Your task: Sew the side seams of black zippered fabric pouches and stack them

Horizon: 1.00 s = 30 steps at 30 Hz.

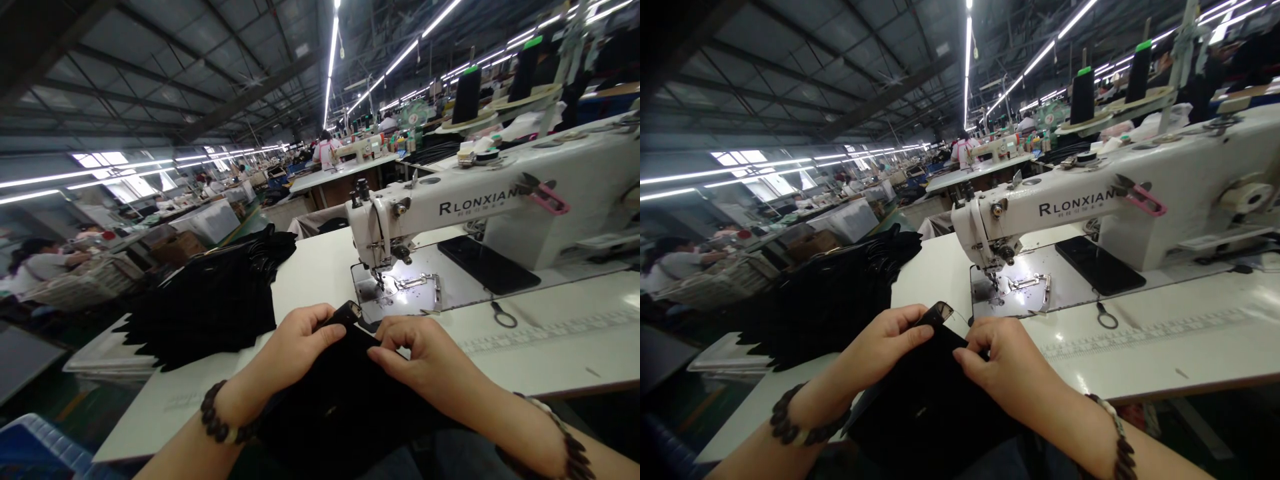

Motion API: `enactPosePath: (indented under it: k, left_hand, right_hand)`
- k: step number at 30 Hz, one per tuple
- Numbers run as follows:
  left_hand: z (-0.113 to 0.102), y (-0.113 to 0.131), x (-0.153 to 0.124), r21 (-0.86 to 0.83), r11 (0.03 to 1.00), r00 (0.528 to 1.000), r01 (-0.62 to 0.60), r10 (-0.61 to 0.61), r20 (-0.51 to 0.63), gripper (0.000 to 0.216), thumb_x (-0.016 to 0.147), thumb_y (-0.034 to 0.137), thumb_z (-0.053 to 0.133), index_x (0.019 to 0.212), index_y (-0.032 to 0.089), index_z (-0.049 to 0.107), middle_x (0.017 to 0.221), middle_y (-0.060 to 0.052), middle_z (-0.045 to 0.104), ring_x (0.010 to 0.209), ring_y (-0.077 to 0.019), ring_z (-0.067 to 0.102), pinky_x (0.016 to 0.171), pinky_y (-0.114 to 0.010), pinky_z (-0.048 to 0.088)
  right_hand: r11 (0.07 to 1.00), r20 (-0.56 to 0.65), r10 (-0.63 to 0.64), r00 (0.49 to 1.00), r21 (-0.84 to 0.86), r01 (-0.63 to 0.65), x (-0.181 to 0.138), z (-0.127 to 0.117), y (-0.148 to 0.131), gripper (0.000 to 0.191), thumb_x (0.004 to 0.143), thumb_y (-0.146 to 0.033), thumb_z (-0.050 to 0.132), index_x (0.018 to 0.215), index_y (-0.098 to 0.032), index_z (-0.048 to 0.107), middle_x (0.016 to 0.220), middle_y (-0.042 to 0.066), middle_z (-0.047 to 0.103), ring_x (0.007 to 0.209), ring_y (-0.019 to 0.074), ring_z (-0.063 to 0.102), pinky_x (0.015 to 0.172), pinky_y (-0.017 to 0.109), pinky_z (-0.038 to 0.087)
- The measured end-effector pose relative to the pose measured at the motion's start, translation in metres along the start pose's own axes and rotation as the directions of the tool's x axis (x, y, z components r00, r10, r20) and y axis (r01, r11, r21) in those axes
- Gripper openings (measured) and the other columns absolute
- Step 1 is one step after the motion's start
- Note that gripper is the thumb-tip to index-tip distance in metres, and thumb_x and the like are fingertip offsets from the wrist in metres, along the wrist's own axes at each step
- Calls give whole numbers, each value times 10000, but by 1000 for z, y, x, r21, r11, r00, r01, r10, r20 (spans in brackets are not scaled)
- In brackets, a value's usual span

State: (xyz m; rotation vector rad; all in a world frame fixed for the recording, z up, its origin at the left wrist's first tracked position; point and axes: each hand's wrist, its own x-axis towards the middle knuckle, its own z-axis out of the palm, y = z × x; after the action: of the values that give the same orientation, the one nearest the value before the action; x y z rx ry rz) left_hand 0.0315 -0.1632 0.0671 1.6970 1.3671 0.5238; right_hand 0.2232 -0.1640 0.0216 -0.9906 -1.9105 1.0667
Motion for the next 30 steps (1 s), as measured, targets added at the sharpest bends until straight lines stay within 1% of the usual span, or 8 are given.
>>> enactPosePath:
  k: [5,12,16,21,23,25,27,30]
  left_hand:
    - [-1,0,1,56,998,999,-23,25,-24,208,807,327,505,778,136,582,696,3,548,641,-130,485,567,-203,385]
    - [-2,-6,5,-27,998,998,-63,63,-12,182,804,306,518,802,134,579,713,2,551,645,-122,480,585,-201,383]
    - [-2,-10,10,-60,996,998,-67,66,-21,148,780,282,540,762,139,574,681,20,536,619,-108,458,579,-194,371]
    - [-1,-10,16,-80,995,998,-56,56,-3,162,767,296,541,753,138,575,677,20,542,608,-111,468,567,-198,365]
    - [-1,-11,20,-77,996,999,-49,50,12,158,764,291,539,739,137,568,668,20,540,607,-111,466,563,-197,363]
    - [-1,-12,24,-67,997,998,-43,46,36,151,760,283,538,730,137,564,668,20,541,614,-113,468,565,-197,365]
    - [-1,-14,29,-49,998,997,-36,39,60,146,754,276,535,734,135,568,673,17,545,627,-118,472,572,-200,369]
    - [-1,-18,36,-28,999,995,-23,26,98,159,755,277,527,763,129,585,688,11,554,641,-124,476,587,-207,375]
  right_hand:
    - [998,15,63,998,29,-63,4,-1,-1,274,717,-261,510,480,-195,390,585,3,526,546,128,469,531,267,340]
    - [948,88,256,963,172,-268,10,-2,4,296,661,-326,555,460,-197,381,512,-18,461,469,95,362,452,247,266]
    - [940,89,247,965,219,-260,11,-2,10,307,676,-332,556,474,-196,370,550,-11,489,484,95,376,460,244,271]
    - [953,43,144,989,265,-150,11,-2,12,186,699,-232,574,618,-192,412,685,-15,555,528,88,407,475,218,308]
    - [971,48,83,995,220,-91,11,-4,13,108,722,-188,567,741,-197,461,639,-49,526,493,81,387,447,203,298]
    - [993,87,-44,995,109,34,10,-10,15,74,765,-155,538,820,-201,517,631,-53,537,521,86,445,481,195,343]
    - [978,153,-204,967,-8,208,7,-20,17,137,817,-116,478,863,-208,569,734,-28,605,658,96,543,604,192,409]
    - [901,340,-346,875,-141,411,3,-36,19,331,840,-34,388,1064,-215,552,952,11,633,858,102,576,760,190,427]
